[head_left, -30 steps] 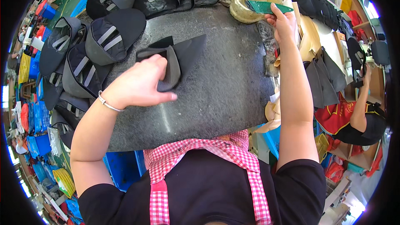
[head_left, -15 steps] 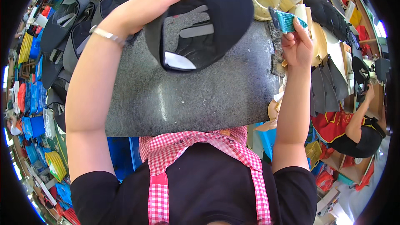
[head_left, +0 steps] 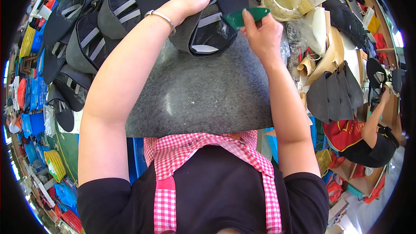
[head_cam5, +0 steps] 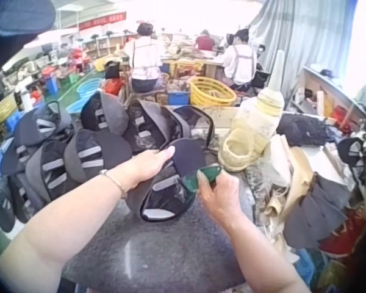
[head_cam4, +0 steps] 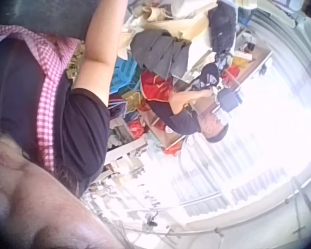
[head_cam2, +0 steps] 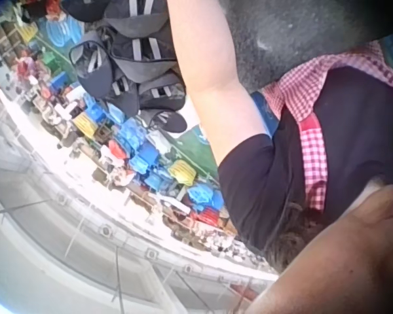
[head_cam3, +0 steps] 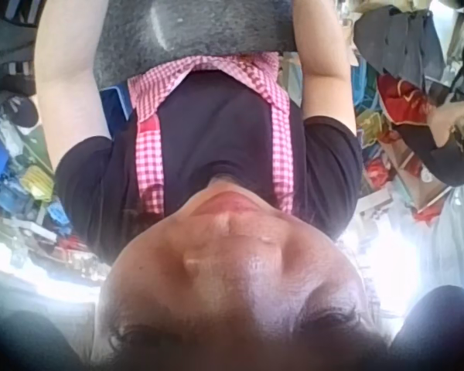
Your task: Apply glue to the edges and inner surfaces of shoe components using a green plastic scraper.
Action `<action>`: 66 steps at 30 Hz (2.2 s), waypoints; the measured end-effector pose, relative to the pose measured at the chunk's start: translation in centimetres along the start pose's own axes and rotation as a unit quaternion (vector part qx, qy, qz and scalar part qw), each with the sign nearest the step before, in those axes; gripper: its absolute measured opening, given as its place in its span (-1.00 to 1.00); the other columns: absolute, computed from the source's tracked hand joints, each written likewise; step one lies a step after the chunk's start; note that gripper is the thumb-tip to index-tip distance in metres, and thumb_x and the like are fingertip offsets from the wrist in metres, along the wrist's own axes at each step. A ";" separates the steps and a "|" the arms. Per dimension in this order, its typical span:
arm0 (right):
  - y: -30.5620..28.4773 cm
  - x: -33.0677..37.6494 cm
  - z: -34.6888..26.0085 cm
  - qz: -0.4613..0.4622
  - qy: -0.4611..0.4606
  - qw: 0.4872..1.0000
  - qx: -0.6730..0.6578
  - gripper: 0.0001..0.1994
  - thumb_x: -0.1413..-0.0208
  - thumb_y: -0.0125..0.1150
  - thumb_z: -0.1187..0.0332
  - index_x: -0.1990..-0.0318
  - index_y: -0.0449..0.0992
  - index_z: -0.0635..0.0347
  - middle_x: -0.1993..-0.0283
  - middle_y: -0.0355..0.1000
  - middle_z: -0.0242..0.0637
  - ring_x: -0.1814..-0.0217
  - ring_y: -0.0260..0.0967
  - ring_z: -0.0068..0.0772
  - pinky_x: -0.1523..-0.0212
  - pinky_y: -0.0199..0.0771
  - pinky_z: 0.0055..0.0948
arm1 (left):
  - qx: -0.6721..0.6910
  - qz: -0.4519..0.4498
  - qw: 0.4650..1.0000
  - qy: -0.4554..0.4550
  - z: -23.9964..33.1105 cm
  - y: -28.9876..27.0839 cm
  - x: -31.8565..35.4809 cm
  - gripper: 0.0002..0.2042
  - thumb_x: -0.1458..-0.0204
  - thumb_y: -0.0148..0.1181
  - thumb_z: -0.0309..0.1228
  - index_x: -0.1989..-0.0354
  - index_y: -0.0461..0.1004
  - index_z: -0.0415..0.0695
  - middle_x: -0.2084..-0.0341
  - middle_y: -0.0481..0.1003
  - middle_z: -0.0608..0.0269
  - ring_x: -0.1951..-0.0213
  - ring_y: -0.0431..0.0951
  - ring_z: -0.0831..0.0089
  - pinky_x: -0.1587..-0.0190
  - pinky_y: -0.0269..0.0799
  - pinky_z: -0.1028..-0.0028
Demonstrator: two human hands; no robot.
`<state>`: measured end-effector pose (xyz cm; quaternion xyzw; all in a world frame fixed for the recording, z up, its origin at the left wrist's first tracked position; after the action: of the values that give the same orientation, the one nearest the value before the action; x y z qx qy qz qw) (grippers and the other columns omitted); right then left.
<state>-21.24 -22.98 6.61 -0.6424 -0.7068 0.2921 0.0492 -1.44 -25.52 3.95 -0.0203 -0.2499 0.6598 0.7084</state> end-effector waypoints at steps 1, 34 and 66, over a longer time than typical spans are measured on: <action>0.0 -0.6 -0.8 0.013 -0.027 0.999 -0.012 -0.83 -0.11 0.21 0.34 0.36 0.49 0.29 0.59 0.49 -0.19 0.55 0.52 -0.34 0.45 0.47 -0.39 | -0.019 0.010 1.000 0.014 0.0 -0.1 -0.2 -0.36 -0.15 -0.05 0.13 -0.11 0.41 -0.24 0.07 0.53 0.10 0.09 0.54 0.37 0.02 0.44 0.42; -0.3 -1.3 -1.1 0.042 -0.076 0.996 -0.014 -0.85 -0.07 0.25 0.34 0.32 0.50 0.25 0.55 0.45 -0.11 0.50 0.50 -0.19 0.44 0.45 -0.34 | 0.094 0.216 0.853 0.466 5.0 -0.2 8.2 -0.65 -0.27 -0.15 -0.18 0.03 0.43 -0.18 0.17 0.40 0.25 0.08 0.34 0.40 -0.05 0.20 0.46; 3.6 4.8 -3.9 -0.163 -0.146 0.975 -0.046 -0.91 -0.12 0.19 0.45 0.27 0.51 0.29 0.39 0.51 -0.19 0.39 0.50 -0.33 0.35 0.47 -0.43 | 0.136 0.181 0.951 0.210 -2.3 -1.7 11.9 -0.73 -0.14 0.15 -0.32 0.16 0.46 -0.32 0.35 0.51 0.33 0.29 0.42 0.60 0.18 0.37 0.50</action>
<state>-17.16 -17.11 6.60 -0.4707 -0.8141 0.3380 -0.0375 1.08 -13.82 6.47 -0.1063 0.0044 0.7857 0.6094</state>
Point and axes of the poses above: each hand's wrist, its own x-axis away from the middle knuckle, its own y-axis out of the palm, z = x × y, the point moved 7 cm from there along -x, towards the middle knuckle
